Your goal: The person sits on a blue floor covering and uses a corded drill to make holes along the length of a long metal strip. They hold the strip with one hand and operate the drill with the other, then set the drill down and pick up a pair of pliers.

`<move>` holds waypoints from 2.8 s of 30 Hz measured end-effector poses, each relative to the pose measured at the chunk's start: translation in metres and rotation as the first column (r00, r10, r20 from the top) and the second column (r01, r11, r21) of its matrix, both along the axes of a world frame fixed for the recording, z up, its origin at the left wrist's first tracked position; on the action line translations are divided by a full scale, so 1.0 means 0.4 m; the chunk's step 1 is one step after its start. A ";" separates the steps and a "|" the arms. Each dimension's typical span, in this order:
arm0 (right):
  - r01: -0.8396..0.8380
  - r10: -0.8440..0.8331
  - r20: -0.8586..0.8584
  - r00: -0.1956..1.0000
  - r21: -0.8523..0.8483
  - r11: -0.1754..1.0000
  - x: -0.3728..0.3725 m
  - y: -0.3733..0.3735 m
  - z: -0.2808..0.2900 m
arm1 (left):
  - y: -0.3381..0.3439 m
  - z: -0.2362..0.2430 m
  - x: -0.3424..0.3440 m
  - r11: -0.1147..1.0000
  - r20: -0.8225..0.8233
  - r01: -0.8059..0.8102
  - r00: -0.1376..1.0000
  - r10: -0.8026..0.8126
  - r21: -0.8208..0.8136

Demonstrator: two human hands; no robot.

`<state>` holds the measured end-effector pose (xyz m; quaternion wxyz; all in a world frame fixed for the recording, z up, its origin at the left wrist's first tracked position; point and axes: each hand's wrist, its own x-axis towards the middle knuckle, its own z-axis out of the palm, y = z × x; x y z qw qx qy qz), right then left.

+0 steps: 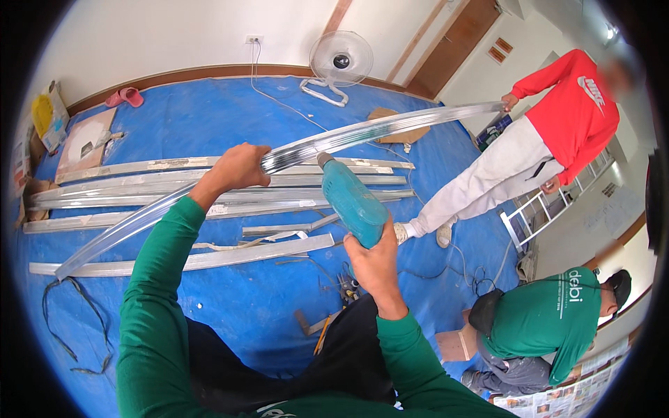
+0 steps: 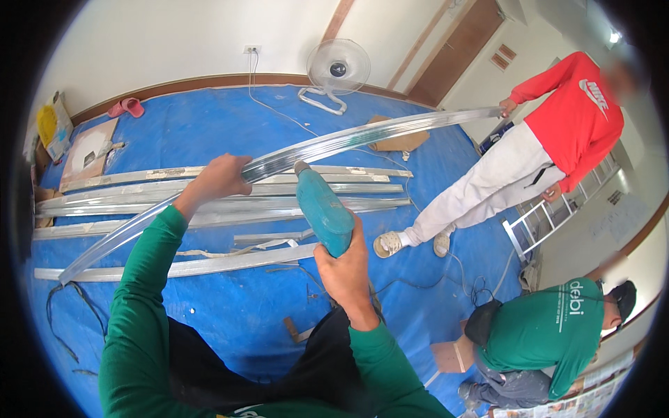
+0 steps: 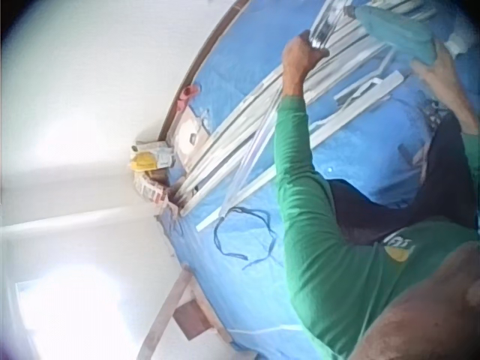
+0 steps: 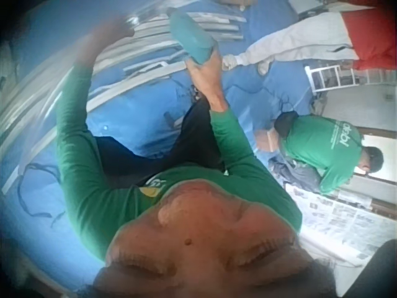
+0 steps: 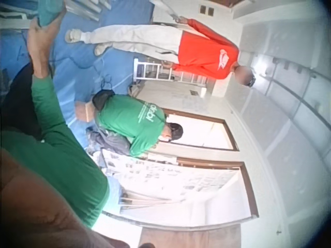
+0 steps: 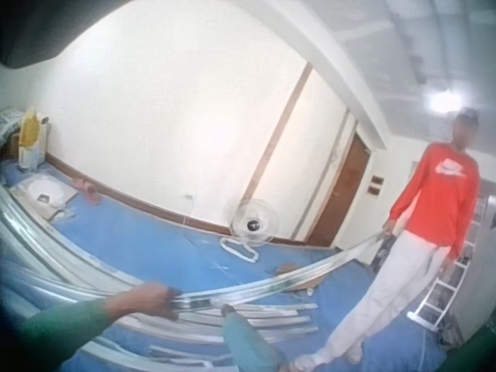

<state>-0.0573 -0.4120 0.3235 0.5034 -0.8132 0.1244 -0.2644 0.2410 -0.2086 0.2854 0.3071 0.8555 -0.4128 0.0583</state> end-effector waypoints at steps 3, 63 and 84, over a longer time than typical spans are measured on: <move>-0.002 0.004 0.023 1.000 -0.064 0.998 0.004 0.000 -0.001 | 0.000 -0.004 0.004 1.000 0.012 0.000 1.000 0.000 0.015; 0.033 -0.035 0.067 0.997 0.042 0.999 -0.051 0.025 0.010 | 0.044 -0.009 0.042 0.987 -0.119 -0.030 0.992 0.049 0.158; -0.154 0.125 0.149 0.981 0.205 0.967 -0.133 0.038 0.010 | 0.650 -0.099 0.077 0.892 -0.520 -0.006 0.811 0.268 0.452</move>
